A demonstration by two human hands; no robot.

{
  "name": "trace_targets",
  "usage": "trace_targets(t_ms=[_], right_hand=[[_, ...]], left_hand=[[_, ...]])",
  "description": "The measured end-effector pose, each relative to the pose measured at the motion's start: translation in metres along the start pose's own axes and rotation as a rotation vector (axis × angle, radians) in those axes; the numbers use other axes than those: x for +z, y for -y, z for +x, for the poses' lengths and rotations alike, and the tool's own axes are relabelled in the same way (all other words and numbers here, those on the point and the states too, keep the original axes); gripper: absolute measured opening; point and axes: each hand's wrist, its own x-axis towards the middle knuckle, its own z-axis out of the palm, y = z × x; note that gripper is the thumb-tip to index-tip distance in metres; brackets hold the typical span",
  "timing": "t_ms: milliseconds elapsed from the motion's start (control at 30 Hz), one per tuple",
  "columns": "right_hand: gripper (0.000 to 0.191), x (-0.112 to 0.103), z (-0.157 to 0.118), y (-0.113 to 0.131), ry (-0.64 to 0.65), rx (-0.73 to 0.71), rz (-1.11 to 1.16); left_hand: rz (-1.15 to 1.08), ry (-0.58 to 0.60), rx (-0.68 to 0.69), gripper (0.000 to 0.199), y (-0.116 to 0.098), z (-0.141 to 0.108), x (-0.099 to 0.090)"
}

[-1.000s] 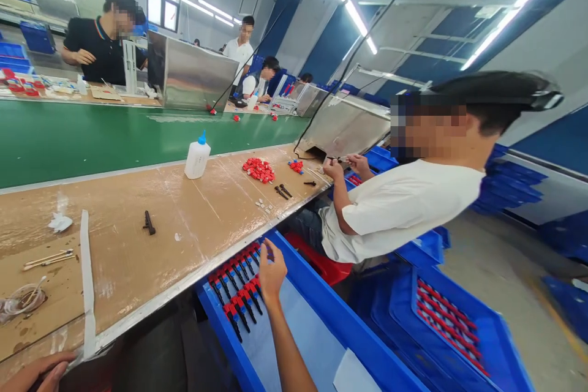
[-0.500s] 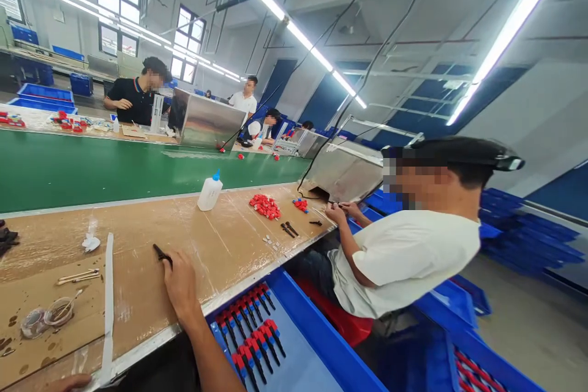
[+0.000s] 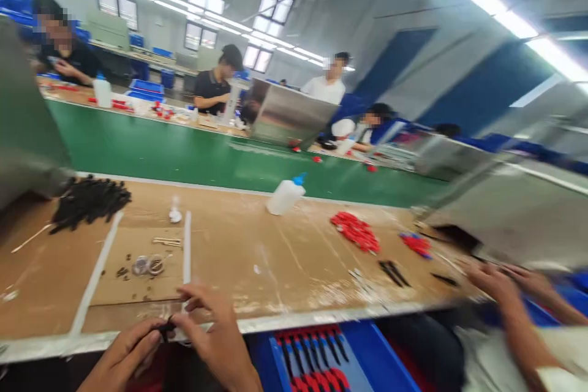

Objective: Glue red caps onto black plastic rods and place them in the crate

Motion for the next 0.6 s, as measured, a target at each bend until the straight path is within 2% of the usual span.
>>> trace_targets(t_ms=[100,233,433,600], right_hand=[[0.039,0.016,0.028,-0.022,-0.132,0.119,0.051],[0.05,0.037,0.061,-0.034,-0.101,0.183,0.029],[0.024,0.055,0.074,-0.024,-0.02,-0.006,-0.044],[0.014,0.057,0.071,-0.017,-0.046,-0.198,-0.133]], left_hand=[[-0.355,0.067,-0.08,0.047,-0.008,-0.001,-0.006],[-0.57,0.052,-0.086,0.038,-0.015,-0.002,-0.009],[-0.955,-0.015,-0.122,0.024,-0.013,0.009,-0.008],[-1.061,-0.025,-0.169,0.028,-0.008,0.015,-0.009]])
